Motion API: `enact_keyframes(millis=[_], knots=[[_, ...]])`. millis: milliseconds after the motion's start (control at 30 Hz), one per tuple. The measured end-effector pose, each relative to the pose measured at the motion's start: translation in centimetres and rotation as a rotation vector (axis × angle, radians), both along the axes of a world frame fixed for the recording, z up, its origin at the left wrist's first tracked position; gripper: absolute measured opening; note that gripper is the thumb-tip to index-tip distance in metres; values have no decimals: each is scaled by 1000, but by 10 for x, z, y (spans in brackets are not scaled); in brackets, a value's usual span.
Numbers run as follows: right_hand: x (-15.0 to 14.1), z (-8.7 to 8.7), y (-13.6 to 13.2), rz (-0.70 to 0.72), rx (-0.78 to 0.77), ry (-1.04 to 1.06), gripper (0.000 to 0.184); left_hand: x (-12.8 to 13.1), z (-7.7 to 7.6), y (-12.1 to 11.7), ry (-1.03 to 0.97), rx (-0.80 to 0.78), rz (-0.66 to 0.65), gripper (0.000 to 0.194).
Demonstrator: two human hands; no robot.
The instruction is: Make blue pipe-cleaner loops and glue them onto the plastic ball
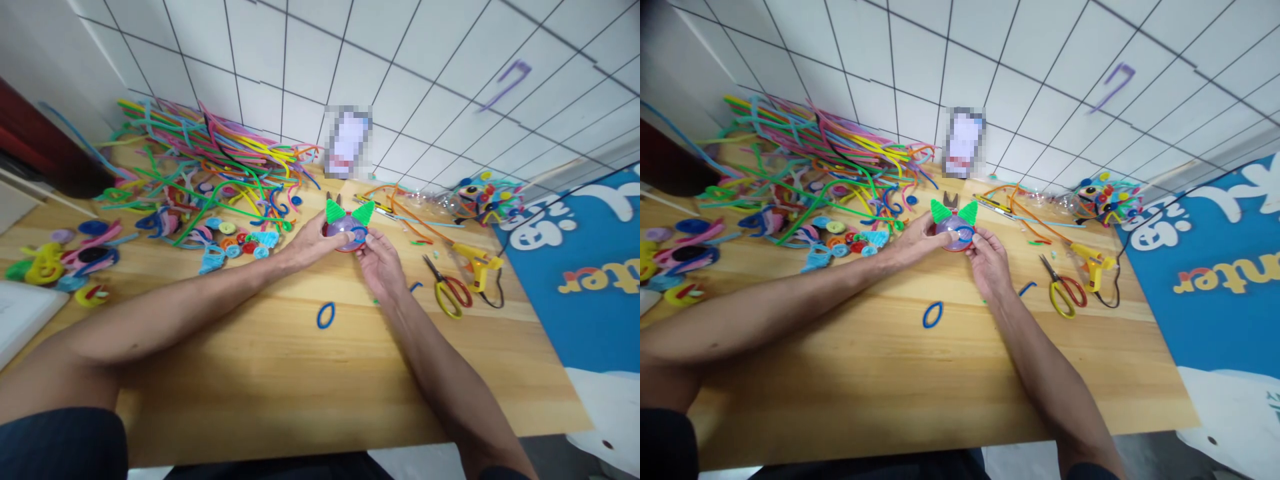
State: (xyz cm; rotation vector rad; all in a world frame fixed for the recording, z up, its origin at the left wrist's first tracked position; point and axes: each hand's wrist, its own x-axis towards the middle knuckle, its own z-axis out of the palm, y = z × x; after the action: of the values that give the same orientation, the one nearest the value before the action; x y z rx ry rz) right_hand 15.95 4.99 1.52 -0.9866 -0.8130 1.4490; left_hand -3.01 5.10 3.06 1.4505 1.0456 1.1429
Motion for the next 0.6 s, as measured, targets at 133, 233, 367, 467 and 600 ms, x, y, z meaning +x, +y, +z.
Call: enact_keyframes(millis=[133,233,367,467,600], knots=[[-1,-1,0,16,-8,4,27,-3,4,-5,126,25,50,55],[-2,-2,-1,20,-17,6,28,-5,5,-7,189,44,58,51],[-2,-3,-1,10,-18,5,31,-5,0,-6,197,69,54,49],[-2,-3,-1,9,-10,-16,31,-5,-3,-5,170,45,45,50],[-3,-1,-2,4,-1,-16,32,-4,-6,-5,91,16,32,54]])
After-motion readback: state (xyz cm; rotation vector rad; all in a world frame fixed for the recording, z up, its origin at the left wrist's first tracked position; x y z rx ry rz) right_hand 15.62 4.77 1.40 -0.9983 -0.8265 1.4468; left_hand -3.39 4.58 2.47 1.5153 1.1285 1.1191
